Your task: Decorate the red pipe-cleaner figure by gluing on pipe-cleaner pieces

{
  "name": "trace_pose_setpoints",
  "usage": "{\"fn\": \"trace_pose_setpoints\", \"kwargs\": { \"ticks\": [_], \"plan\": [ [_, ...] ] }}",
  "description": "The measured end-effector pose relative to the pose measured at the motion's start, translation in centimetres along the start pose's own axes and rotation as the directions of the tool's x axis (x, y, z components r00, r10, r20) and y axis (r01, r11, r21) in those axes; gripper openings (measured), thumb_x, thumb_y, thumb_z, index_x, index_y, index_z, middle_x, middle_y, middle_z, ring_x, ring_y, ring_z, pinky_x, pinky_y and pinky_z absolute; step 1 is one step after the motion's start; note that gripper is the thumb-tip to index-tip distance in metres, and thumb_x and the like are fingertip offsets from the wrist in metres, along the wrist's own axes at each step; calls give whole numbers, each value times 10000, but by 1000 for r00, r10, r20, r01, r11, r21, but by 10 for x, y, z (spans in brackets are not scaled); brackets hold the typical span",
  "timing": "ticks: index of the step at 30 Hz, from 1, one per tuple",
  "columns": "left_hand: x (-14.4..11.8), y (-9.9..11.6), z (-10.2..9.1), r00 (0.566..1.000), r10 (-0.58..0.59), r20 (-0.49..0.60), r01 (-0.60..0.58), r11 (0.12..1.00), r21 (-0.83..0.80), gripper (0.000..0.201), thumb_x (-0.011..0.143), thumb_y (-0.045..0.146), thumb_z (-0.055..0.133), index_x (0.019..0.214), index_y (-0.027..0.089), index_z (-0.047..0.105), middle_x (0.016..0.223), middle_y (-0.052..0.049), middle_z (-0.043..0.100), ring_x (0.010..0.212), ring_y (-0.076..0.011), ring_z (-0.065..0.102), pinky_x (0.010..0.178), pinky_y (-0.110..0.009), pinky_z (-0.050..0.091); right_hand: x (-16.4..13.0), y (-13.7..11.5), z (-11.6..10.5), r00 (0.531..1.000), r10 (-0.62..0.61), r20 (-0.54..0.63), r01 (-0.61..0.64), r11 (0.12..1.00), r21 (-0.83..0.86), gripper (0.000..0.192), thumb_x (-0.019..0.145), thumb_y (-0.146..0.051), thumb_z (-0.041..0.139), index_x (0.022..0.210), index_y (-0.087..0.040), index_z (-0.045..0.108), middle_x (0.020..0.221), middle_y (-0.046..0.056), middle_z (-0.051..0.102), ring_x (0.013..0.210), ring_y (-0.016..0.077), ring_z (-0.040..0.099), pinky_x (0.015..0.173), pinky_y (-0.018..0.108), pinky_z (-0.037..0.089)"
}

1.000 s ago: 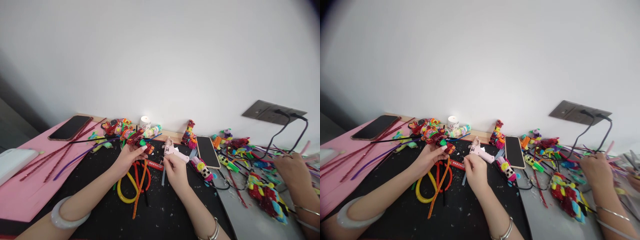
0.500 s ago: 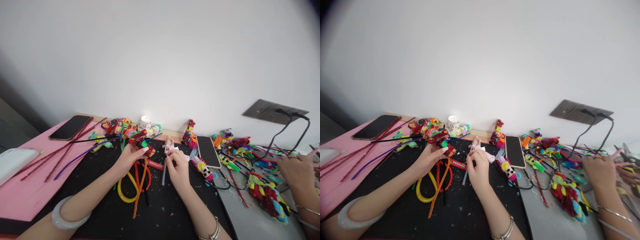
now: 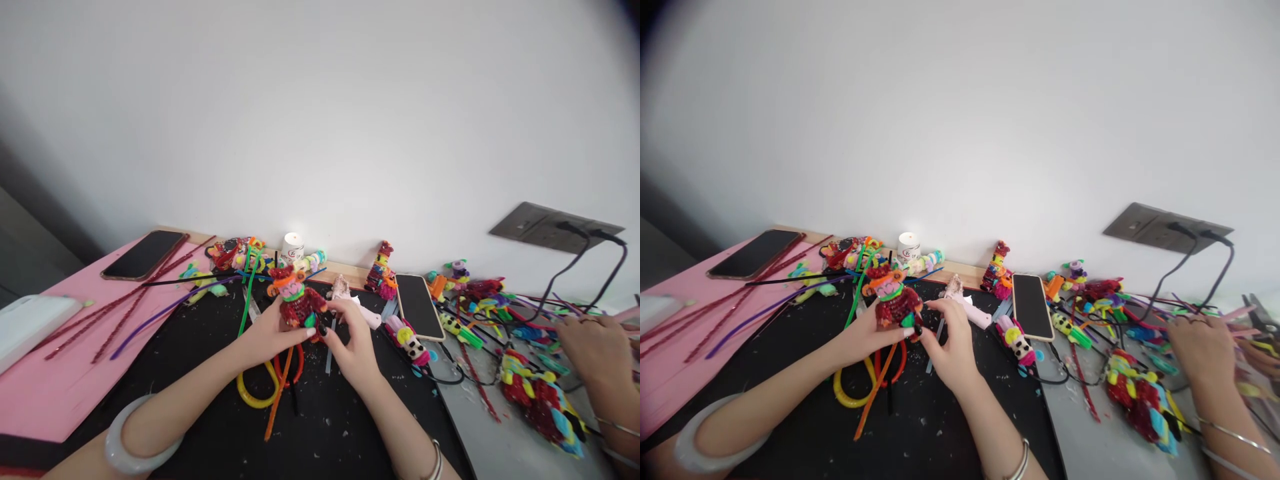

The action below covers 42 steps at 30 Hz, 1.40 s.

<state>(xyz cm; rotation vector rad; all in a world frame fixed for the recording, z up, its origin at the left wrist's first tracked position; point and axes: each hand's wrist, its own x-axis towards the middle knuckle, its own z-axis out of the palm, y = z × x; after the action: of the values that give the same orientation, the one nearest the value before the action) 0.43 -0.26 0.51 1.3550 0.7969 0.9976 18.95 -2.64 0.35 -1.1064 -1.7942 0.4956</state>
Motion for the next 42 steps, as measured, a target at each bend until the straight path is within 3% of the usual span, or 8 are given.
{"fn": "trace_pose_setpoints", "kwargs": {
  "ticks": [4,10,16,20,24,27,33,42],
  "plan": [
    [-4,2,2,982,102,158,-148,939,311,346,712,154,665,1055,201,649,973,-58,696,916,-248,638,880,-356,491,1,-4,3,995,-26,99,21,999,49,341,740,-198,654,1076,-214,597,1096,89,589,1031,247,550,912,392,440],
    [-3,2,1,962,159,221,-238,885,400,442,711,115,618,1141,219,620,1088,-69,671,1020,-264,612,958,-369,449,-1,-9,7,994,16,108,-29,992,119,336,695,-100,637,1017,-196,637,1038,82,612,985,234,574,894,370,459],
    [-5,3,0,969,189,156,-238,881,409,665,758,233,664,1377,250,422,1245,-94,607,1105,-249,586,977,-356,431,-2,1,6,975,209,-79,-174,932,319,299,807,-213,610,1107,-215,608,1090,77,662,1038,248,603,925,395,464],
    [0,7,-10,952,303,-52,-242,844,478,500,819,258,597,1309,247,499,939,-36,698,887,-203,642,894,-316,457,-3,11,6,918,342,-200,-231,872,431,282,812,-294,636,1077,-199,613,1033,75,686,956,237,631,885,388,481],
    [14,9,-45,845,433,-315,-70,672,738,358,864,343,538,1201,224,558,638,27,602,651,-184,592,767,-306,461,-3,14,8,892,387,-234,-254,857,448,288,791,-321,654,1044,-189,623,996,72,689,907,224,630,853,376,490],
    [25,4,-78,772,542,-332,45,475,879,342,889,345,462,1178,202,577,862,-56,667,857,-241,609,862,-377,438,-2,12,8,892,395,-219,-270,855,442,290,780,-328,658,1029,-183,627,974,72,696,875,220,635,824,365,502],
    [31,-11,-97,864,402,-303,252,175,952,331,865,330,475,1115,225,663,1261,-130,610,1154,-378,495,935,-566,363,0,7,7,912,364,-191,-249,859,448,261,788,-314,650,1019,-192,641,1007,66,703,920,226,646,858,369,501],
    [32,-4,-97,754,585,-298,60,391,919,313,877,284,455,1068,206,691,1165,-89,688,1096,-267,597,984,-436,415,-1,10,7,907,372,-196,-250,852,460,257,782,-314,662,1007,-190,645,975,68,709,889,222,649,840,368,506]
  ]
}}
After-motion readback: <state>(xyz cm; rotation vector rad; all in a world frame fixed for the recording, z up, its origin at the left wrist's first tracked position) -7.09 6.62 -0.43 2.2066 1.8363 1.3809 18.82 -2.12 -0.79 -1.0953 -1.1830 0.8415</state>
